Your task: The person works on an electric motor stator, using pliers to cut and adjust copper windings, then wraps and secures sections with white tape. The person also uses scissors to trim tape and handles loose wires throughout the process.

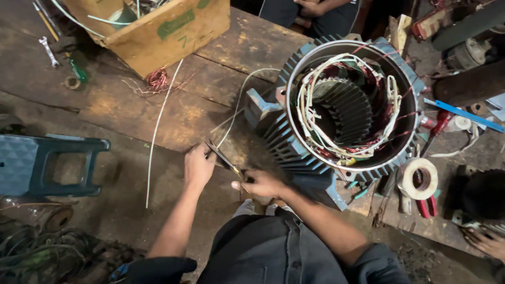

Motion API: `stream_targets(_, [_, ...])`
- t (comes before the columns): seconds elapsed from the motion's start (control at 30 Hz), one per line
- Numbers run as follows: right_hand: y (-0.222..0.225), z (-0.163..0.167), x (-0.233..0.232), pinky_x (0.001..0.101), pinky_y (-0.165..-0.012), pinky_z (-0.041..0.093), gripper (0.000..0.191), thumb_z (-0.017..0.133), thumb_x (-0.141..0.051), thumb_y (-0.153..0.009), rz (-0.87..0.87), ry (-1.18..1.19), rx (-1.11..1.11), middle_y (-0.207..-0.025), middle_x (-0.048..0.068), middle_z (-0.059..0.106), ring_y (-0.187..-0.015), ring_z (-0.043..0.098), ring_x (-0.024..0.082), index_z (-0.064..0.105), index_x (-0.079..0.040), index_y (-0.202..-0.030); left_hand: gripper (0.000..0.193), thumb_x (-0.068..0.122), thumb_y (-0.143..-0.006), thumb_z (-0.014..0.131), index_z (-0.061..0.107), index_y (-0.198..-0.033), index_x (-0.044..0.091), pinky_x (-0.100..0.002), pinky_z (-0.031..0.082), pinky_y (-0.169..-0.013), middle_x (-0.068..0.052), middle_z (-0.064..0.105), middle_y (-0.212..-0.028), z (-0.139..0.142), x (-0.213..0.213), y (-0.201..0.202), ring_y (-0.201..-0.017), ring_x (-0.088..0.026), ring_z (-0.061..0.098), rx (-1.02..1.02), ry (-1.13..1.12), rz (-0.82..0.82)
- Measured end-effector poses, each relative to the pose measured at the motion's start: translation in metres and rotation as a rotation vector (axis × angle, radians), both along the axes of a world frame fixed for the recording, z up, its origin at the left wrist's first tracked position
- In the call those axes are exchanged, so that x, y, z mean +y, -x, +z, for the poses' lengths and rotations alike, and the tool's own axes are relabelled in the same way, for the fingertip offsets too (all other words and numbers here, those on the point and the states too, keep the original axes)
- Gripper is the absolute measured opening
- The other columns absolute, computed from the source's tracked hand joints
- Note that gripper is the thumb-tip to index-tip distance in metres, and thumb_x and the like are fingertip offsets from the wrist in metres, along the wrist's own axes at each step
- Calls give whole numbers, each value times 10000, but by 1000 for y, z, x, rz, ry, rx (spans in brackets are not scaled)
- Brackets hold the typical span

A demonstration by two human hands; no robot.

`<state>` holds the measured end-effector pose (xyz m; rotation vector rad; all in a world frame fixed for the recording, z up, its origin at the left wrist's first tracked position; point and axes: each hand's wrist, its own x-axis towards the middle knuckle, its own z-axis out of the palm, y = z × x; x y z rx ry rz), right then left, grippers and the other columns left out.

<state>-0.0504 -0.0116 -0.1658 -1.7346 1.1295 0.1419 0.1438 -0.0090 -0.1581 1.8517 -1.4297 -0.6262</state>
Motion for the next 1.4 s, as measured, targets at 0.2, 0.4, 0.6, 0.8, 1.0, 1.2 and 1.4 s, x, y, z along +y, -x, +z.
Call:
stream_targets(0.2, [-15, 10, -4, 475, -892, 527, 883, 556, -817, -819, 9, 32, 16, -1091, 248, 713, -1027, 688, 380, 696, -10, -1147, 149, 152, -813, 766, 763, -906, 35, -412, 576, -763, -187, 750, -903, -4, 10, -6, -863, -341, 742, 3, -47, 44])
stream_targets(0.4, [-20, 6, -13, 448, -774, 569, 650, 704, -631, -804, -183, -22, 33, -863, 221, 770, -822, 762, 314, 750, -8, -984, 136, 171, -867, 742, 742, -901, 40, -397, 581, -744, -162, 752, -876, -8, 14, -17, -812, -320, 751, 69, 13, 90])
stream_targets(0.6, [-25, 5, -23, 452, -782, 536, 404, 619, -390, -1008, -157, 326, -446, -1020, 193, 742, -891, 683, 287, 742, -27, -1135, 149, 158, -1018, 659, 649, -1082, 24, -441, 533, -741, -201, 695, -999, 3, 27, -7, -883, -386, 681, 38, 127, 23])
stream_targets(0.8, [15, 67, 4, 394, -748, 519, 486, 475, -433, -1049, -505, -549, -419, -936, 58, 733, -830, 651, 194, 742, -35, -1125, 142, 137, -825, 799, 744, -945, 188, -474, 392, -1106, -106, 550, -1385, 58, 59, 29, -1319, -358, 477, -113, 515, -284])
stream_targets(1.0, [100, 139, 62, 352, -928, 498, 250, 590, -203, -1078, -330, -42, -829, -1106, 110, 658, -1050, 618, 224, 726, 4, -1113, 300, 118, -849, 844, 750, -1056, 313, -458, 380, -1202, -72, 435, -1492, 109, 69, 83, -1393, -326, 413, 166, 714, -659])
stream_targets(1.2, [201, 153, 148, 387, -771, 577, 274, 646, -245, -1053, -682, 613, -1020, -970, 142, 684, -837, 675, 249, 740, -4, -962, 431, 34, -867, 729, 696, -1295, 79, -436, 454, -1142, -118, 615, -1401, 139, 29, 142, -1362, -304, 563, -71, 613, -800])
stream_targets(1.4, [289, 102, 190, 345, -698, 526, 378, 647, -322, -1145, -1068, 923, -1050, -965, 173, 630, -779, 592, 213, 629, 30, -1010, 379, 48, -858, 678, 669, -1235, 13, -468, 499, -1044, -141, 670, -1276, 131, 10, 187, -1224, -333, 627, -183, 699, -724])
